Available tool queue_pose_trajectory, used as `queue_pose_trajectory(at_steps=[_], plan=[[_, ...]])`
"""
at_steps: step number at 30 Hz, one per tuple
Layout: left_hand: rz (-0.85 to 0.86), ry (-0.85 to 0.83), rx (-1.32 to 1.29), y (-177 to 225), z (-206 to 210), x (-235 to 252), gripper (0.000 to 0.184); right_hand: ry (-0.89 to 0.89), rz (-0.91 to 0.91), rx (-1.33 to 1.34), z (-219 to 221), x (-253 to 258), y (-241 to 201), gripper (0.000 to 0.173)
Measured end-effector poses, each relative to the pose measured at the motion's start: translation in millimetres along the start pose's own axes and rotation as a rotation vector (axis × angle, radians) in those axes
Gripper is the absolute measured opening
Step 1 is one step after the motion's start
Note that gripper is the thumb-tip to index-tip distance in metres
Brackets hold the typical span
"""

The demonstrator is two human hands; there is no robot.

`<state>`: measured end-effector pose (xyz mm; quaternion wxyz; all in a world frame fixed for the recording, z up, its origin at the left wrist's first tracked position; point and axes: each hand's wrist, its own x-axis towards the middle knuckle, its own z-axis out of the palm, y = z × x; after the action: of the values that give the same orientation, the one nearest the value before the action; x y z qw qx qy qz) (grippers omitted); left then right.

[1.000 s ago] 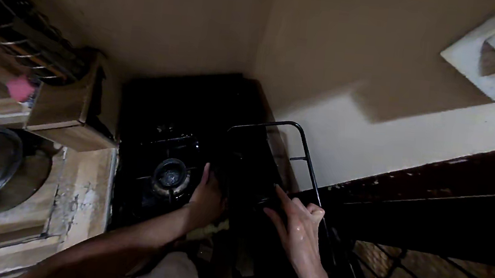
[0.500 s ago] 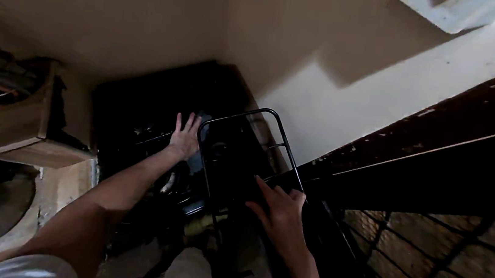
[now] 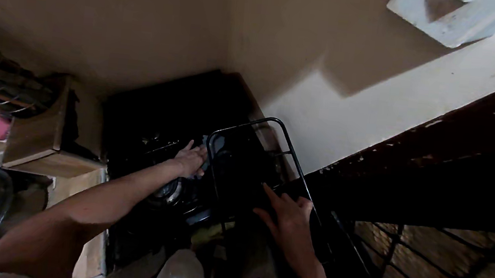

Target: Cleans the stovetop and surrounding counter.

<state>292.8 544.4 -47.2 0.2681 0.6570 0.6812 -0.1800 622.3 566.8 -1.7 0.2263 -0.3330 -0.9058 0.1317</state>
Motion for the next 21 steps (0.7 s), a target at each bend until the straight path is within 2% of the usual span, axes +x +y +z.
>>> queue_pose_trajectory(at_steps=[4,7,11,14,18,21], plan=[[-0.070,0.024,0.063,-21.0,-30.2,30.3,0.074,-0.157,0.119,0.032,-12.8,13.3,-10.7,0.057],[-0.123,0.188,0.022,-50.3,-49.8,63.8,0.072,-0.203,0.177,0.000,-14.7,18.2,-15.2,0.056],[-0.211,0.435,0.024,-87.8,-64.4,110.7,0.083,-0.073,0.158,-0.020,-0.6,14.3,-11.3,0.054],[-0.275,0.516,-0.066,-101.0,-57.7,108.9,0.085,-0.026,0.144,-0.013,6.1,9.4,-7.5,0.053],[-0.520,0.585,-0.140,-103.5,-37.9,93.3,0.093,-0.032,0.153,-0.010,3.5,6.4,-5.7,0.052],[-0.677,0.654,-0.375,-67.2,-49.2,108.0,0.096,0.015,0.123,-0.008,2.9,1.7,-2.4,0.052]])
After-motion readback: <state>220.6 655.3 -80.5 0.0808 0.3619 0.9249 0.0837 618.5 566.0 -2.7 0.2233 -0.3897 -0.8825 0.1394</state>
